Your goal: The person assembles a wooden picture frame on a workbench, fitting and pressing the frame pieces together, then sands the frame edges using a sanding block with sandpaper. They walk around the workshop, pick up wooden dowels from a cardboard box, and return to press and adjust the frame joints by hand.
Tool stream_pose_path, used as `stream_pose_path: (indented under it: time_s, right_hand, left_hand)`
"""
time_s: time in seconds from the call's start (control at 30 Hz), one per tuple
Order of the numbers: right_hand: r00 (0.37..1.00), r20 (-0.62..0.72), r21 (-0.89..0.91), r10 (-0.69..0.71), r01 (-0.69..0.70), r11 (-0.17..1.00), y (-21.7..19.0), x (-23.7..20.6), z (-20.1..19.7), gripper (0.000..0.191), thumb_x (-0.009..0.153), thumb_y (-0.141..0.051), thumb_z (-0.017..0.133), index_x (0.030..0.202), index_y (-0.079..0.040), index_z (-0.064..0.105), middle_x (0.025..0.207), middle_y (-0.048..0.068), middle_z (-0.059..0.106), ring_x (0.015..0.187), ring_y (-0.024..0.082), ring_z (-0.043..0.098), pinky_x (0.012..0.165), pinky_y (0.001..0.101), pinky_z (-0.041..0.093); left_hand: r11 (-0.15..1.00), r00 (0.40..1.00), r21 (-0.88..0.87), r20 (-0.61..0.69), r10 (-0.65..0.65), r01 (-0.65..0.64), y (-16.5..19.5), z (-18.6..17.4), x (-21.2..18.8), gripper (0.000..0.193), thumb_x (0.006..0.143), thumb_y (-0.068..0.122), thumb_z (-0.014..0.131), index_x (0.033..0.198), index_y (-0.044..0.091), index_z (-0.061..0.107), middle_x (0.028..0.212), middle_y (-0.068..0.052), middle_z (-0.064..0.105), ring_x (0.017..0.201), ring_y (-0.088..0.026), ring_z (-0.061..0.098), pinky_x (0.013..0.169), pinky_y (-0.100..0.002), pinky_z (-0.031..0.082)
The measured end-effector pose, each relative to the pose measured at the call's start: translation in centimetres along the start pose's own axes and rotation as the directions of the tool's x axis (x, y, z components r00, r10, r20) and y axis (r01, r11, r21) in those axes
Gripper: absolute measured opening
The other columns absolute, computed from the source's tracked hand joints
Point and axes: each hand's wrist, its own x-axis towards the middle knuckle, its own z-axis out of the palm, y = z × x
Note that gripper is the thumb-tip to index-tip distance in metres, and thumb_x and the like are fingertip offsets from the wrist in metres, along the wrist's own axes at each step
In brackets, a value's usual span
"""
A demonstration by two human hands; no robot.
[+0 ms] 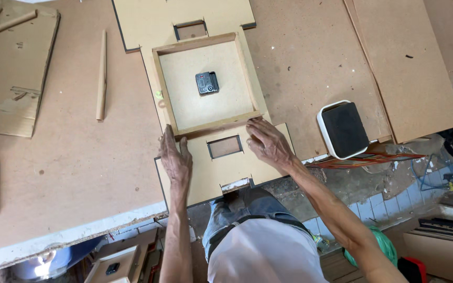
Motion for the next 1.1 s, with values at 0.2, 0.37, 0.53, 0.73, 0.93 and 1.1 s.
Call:
stream_pose_path:
  time_s: [0.2, 0.37, 0.53, 0.73, 0.93, 1.1]
  right_hand:
    - [0.999, -0.006, -0.054, -0.042, 0.042, 0.998, 0.9, 0.1, 0.0, 0.031, 0.091, -0.012, 0.075, 0.118, 0.001, 0.07, 0.128, 0.014, 0.068, 0.128, 0.03, 0.062, 0.114, 0.0424, 0.05]
    - [0.983, -0.003, -0.205, -0.182, 0.177, 0.962, 0.8, 1.0, 0.1, 0.028, 0.087, -0.015, 0.077, 0.112, -0.002, 0.073, 0.12, 0.011, 0.069, 0.118, 0.028, 0.061, 0.105, 0.0444, 0.051]
    - [0.996, -0.074, -0.061, -0.053, 0.049, 0.997, 0.0, 1.1, -0.1, 0.031, 0.085, -0.013, 0.077, 0.112, 0.001, 0.073, 0.119, 0.013, 0.068, 0.115, 0.03, 0.061, 0.101, 0.046, 0.052]
    - [0.992, -0.119, -0.023, -0.045, 0.043, 0.999, 0.1, 1.2, -0.3, 0.029, 0.084, -0.01, 0.079, 0.11, 0.001, 0.074, 0.119, 0.012, 0.069, 0.114, 0.03, 0.062, 0.1, 0.0456, 0.052]
    - [0.989, -0.132, -0.022, -0.072, 0.07, 0.997, 0.6, 0.1, 0.6, 0.025, 0.09, -0.012, 0.077, 0.112, -0.002, 0.074, 0.121, 0.009, 0.07, 0.118, 0.026, 0.063, 0.105, 0.0449, 0.052]
    - [0.981, -0.15, -0.187, -0.125, 0.096, 0.978, 3.3, 0.6, 2.8, 0.046, 0.098, -0.043, 0.078, 0.129, -0.011, 0.069, 0.131, 0.009, 0.068, 0.125, 0.026, 0.053, 0.11, 0.054, 0.041]
  left_hand:
    - [0.999, 0.992, -0.001, -0.119, -0.034, 0.034, 0.1, 3.0, -1.3, 0.081, 0.101, 0.038, 0.07, 0.16, 0.001, 0.027, 0.16, -0.022, 0.046, 0.153, -0.036, 0.037, 0.132, -0.056, 0.019]
    - [0.948, 0.922, 0.214, -0.258, 0.288, -0.237, 3.0, 2.7, -0.3, 0.093, 0.097, 0.058, 0.076, 0.158, 0.004, 0.031, 0.159, -0.027, 0.038, 0.157, -0.036, 0.018, 0.131, -0.059, 0.01]
    - [0.852, 0.861, 0.147, 0.175, 0.478, -0.503, 7.8, 5.3, 2.1, 0.052, 0.086, 0.043, 0.082, 0.122, 0.007, 0.07, 0.115, -0.01, 0.067, 0.113, -0.028, 0.058, 0.105, -0.053, 0.041]
    - [0.84, 0.831, -0.072, 0.126, 0.542, -0.537, 8.3, 4.5, 3.4, 0.027, 0.09, 0.029, 0.081, 0.101, 0.004, 0.076, 0.089, -0.007, 0.069, 0.087, -0.025, 0.063, 0.08, -0.041, 0.048]
    - [0.908, 0.882, -0.161, 0.222, 0.416, -0.388, 6.3, 3.9, 3.4, 0.023, 0.1, 0.027, 0.074, 0.111, 0.006, 0.076, 0.103, -0.008, 0.074, 0.101, -0.022, 0.067, 0.098, -0.037, 0.052]
    - [0.814, 0.824, 0.133, 0.14, 0.549, -0.565, 4.0, 1.8, 2.6, 0.038, 0.091, 0.038, 0.078, 0.116, 0.009, 0.077, 0.114, -0.011, 0.075, 0.117, -0.028, 0.063, 0.115, -0.052, 0.037]
